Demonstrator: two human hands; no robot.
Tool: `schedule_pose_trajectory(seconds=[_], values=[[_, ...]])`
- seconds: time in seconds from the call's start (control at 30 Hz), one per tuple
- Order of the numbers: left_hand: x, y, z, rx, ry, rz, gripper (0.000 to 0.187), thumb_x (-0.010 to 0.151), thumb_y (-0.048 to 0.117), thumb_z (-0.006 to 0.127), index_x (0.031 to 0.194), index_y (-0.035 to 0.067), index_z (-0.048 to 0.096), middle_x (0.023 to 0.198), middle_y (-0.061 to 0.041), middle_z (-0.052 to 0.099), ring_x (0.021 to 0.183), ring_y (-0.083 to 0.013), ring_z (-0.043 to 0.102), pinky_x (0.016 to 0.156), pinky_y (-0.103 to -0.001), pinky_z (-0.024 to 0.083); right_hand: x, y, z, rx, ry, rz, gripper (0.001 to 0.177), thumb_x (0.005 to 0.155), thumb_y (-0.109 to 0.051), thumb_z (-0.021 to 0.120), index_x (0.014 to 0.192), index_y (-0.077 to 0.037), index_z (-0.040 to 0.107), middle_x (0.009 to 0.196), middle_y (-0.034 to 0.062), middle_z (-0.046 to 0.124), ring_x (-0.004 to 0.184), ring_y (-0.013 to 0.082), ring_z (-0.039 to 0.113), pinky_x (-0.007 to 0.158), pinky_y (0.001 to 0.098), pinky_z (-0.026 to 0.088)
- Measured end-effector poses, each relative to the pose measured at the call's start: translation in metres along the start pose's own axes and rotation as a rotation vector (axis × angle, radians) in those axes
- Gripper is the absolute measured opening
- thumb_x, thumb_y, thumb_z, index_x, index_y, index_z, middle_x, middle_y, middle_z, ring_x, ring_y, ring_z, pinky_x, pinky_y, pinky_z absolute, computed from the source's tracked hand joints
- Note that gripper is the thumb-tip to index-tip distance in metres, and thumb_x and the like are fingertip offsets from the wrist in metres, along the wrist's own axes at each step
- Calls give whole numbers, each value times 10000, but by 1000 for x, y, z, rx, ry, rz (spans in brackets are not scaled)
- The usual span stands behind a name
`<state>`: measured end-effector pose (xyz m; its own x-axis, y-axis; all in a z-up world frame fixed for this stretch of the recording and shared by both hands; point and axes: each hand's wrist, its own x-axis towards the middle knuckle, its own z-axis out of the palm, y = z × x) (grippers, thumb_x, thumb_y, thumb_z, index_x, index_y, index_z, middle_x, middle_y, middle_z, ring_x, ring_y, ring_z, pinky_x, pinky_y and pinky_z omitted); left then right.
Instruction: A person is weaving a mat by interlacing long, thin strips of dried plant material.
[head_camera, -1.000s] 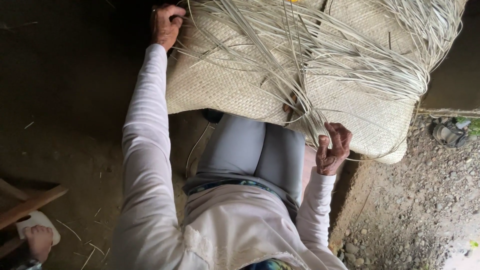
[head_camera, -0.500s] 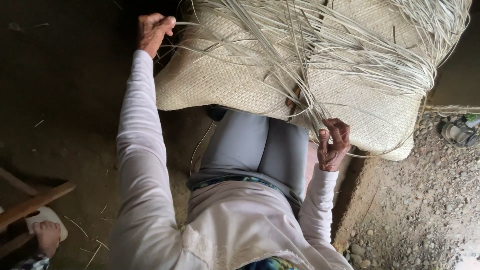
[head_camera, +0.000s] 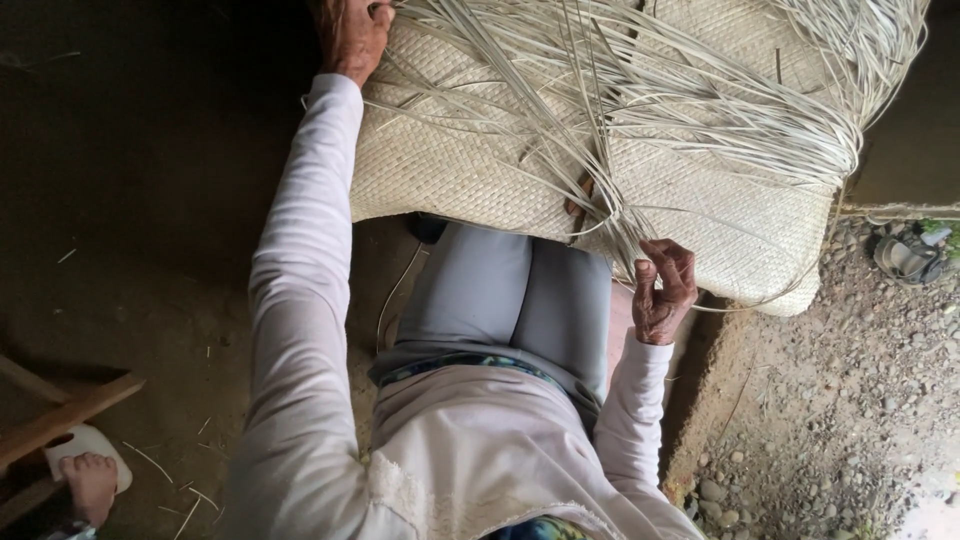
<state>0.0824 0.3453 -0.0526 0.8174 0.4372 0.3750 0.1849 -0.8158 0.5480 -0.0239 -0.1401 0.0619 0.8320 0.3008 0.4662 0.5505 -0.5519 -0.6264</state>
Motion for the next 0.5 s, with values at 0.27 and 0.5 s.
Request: schedule_pose_trajectory(seconds=[0.27, 0.5], values=[[0, -7, 11, 195, -21, 69, 361, 625, -32, 676, 900, 199, 705, 854, -70, 640, 849, -313, 546, 700, -510, 357, -4, 9, -3, 8, 1, 20, 244, 956, -267, 519, 1031, -71, 644, 975, 112, 561, 884, 234, 573, 681, 328, 512], [0, -32, 24, 290, -4, 21, 131, 676, 179, 770, 677, 202, 641, 763, -83, 610, 810, -334, 528, 672, -513, 362, -2, 0, -4, 9, -44, 38, 244, 956, -223, 518, 994, -22, 650, 964, 129, 574, 862, 254, 592, 668, 339, 494]])
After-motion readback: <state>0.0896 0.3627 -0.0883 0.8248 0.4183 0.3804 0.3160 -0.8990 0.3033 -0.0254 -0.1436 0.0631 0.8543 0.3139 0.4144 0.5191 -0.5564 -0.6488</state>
